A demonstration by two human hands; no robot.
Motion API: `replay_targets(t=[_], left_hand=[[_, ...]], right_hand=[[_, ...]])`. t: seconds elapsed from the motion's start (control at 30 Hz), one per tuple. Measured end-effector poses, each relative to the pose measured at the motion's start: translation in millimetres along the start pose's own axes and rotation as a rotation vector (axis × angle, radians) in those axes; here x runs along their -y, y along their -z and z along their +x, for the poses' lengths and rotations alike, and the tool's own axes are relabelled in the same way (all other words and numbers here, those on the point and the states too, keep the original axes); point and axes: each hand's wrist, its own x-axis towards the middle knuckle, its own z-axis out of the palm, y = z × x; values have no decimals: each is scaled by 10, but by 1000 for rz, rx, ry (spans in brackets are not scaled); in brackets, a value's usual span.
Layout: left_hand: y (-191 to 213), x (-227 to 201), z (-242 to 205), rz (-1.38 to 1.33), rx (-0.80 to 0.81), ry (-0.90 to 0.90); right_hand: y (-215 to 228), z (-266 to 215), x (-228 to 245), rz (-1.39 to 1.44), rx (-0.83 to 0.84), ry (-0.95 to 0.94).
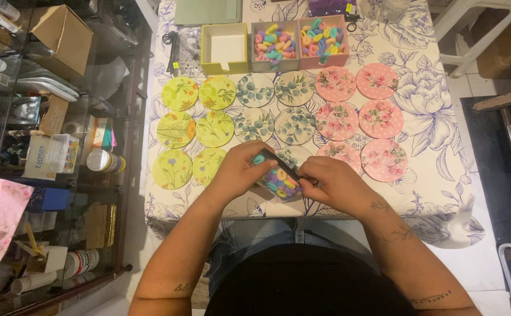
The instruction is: The person organizes colored plastic items into small plastic bags, using scissors to trim bags or tags, and places the filled bags into boxes.
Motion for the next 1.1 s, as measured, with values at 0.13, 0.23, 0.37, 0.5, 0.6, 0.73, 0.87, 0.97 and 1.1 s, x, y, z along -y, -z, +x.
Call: replay_targets(t=[0.13, 0.23, 0.37, 0.5, 0.6, 0.73, 0.87, 0.97, 1.1], left_hand=[[14, 141, -54, -40, -14, 20], [18, 151, -70, -45, -38, 17], [35, 111, -121, -71, -67, 16], [107, 159, -161, -90, -101, 31], [83, 154, -193, -97, -104, 25], [76, 240, -247, -100, -128, 16], [-27, 230, -308, -233, -251, -42], [-169, 269, -328, -291, -324, -72], [-314, 354, -332, -312, -352, -102]], right_hand=[[58, -45, 23, 0, 26, -6], [91, -39, 61, -7, 29, 14], [146, -41, 59, 1, 57, 24], [178, -66, 20, 0, 61, 16], [155, -87, 21, -12, 68, 22], [144, -125, -9, -8, 23, 23], [-44, -284, -151, 456, -99, -175], [-178, -245, -64, 732, -147, -267], [-366, -295, -142, 837, -302, -309]])
